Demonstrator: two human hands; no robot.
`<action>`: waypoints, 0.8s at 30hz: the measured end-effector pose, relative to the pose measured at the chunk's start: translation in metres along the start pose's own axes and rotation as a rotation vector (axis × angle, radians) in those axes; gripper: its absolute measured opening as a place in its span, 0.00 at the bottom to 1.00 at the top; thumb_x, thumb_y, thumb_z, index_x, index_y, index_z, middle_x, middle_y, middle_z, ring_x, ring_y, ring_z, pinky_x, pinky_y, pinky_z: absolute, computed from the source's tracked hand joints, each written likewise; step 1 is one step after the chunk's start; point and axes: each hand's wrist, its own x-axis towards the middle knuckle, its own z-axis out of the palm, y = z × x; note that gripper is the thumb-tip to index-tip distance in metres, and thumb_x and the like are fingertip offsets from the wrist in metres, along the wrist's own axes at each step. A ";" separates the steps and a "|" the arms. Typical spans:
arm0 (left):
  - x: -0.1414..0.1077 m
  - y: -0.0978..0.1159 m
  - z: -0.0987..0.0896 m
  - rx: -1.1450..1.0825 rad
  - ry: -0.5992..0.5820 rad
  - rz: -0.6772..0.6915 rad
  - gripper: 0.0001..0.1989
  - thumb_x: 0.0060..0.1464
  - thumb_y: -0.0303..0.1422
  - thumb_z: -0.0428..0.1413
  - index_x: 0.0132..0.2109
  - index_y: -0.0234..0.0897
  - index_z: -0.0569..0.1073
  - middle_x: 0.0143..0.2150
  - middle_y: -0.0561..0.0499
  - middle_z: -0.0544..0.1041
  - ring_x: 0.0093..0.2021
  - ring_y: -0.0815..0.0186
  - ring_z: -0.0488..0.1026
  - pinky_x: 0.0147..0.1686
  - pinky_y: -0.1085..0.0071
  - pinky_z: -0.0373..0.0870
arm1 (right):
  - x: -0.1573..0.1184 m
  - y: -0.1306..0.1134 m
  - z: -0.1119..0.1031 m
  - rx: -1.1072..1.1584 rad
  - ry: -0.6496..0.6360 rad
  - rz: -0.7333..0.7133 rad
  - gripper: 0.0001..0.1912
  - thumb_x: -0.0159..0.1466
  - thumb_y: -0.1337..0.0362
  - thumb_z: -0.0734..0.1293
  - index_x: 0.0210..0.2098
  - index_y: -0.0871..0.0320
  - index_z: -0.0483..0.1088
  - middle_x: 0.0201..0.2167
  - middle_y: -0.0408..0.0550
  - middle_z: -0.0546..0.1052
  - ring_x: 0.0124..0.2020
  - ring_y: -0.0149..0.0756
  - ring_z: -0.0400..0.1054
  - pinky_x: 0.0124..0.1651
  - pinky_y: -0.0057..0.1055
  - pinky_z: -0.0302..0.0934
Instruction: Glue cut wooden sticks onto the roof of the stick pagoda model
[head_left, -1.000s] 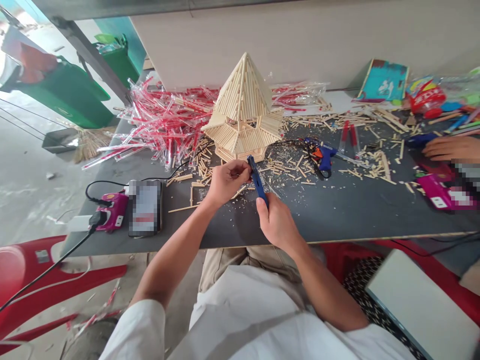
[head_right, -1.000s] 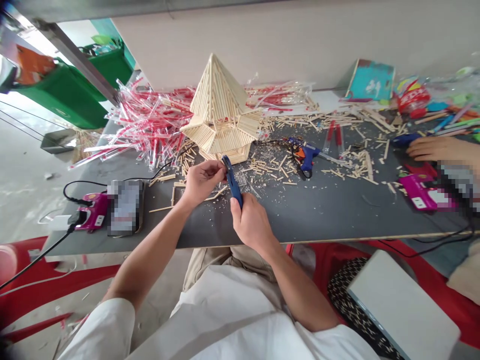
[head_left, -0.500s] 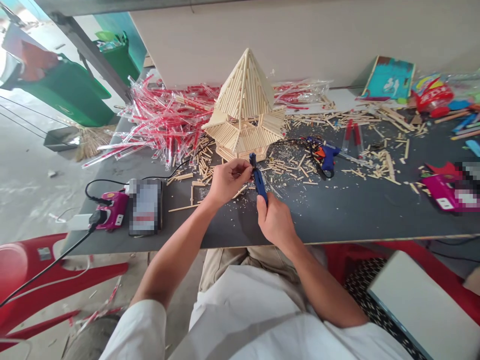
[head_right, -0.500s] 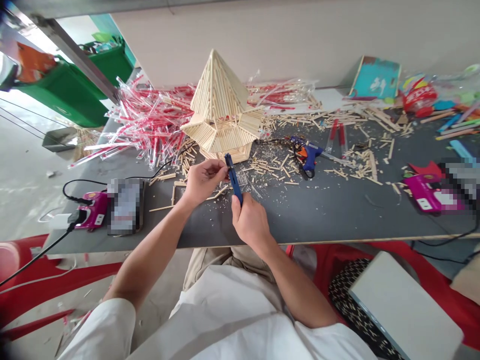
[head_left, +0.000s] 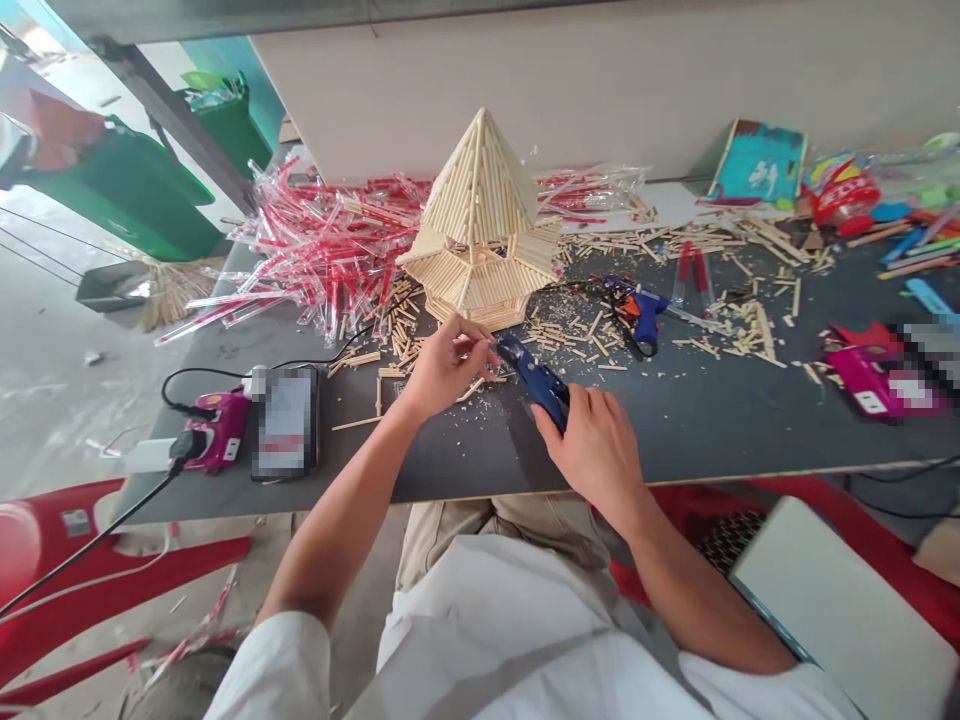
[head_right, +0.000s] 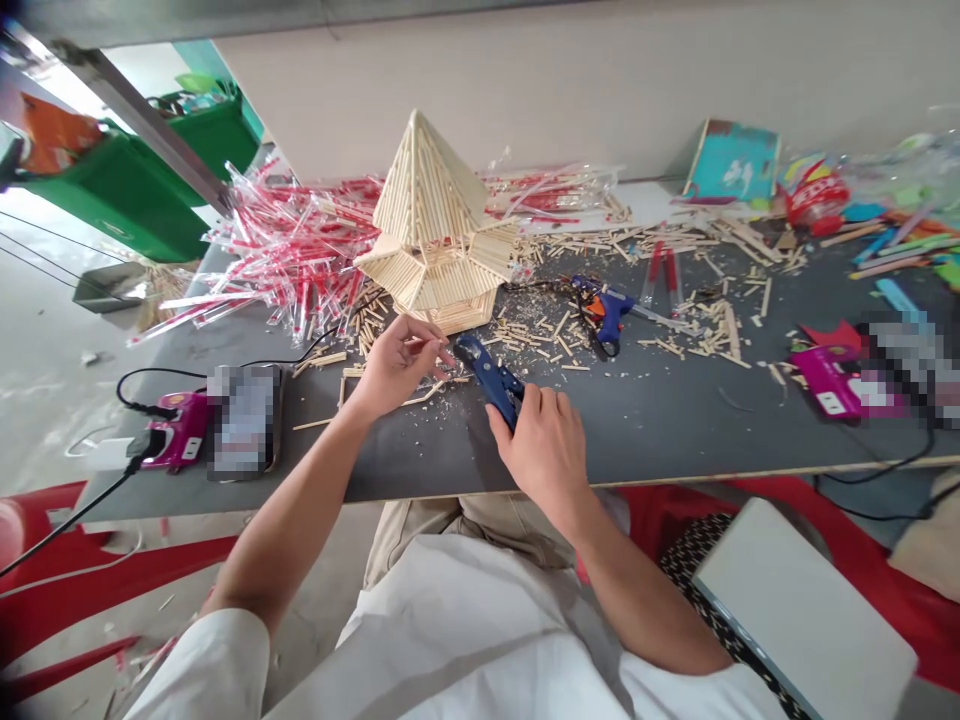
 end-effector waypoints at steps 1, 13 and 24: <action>0.000 0.000 0.000 -0.007 -0.001 0.002 0.09 0.64 0.36 0.60 0.41 0.37 0.67 0.46 0.46 0.73 0.37 0.68 0.81 0.31 0.69 0.85 | -0.001 0.002 0.000 -0.032 0.010 -0.008 0.25 0.73 0.45 0.59 0.45 0.63 0.69 0.39 0.62 0.76 0.45 0.58 0.71 0.44 0.45 0.61; 0.003 0.016 0.000 -0.027 0.003 -0.035 0.11 0.60 0.37 0.64 0.40 0.36 0.72 0.36 0.49 0.79 0.30 0.70 0.79 0.31 0.70 0.83 | 0.026 -0.006 -0.018 0.142 0.129 -0.334 0.17 0.70 0.58 0.68 0.52 0.63 0.74 0.53 0.63 0.77 0.62 0.59 0.65 0.70 0.60 0.52; 0.038 0.065 -0.019 0.019 -0.029 0.113 0.12 0.59 0.34 0.66 0.41 0.41 0.68 0.30 0.53 0.79 0.28 0.68 0.80 0.28 0.69 0.83 | 0.150 -0.027 -0.102 0.736 0.126 -0.691 0.08 0.72 0.66 0.66 0.42 0.54 0.79 0.39 0.42 0.82 0.41 0.33 0.75 0.47 0.34 0.67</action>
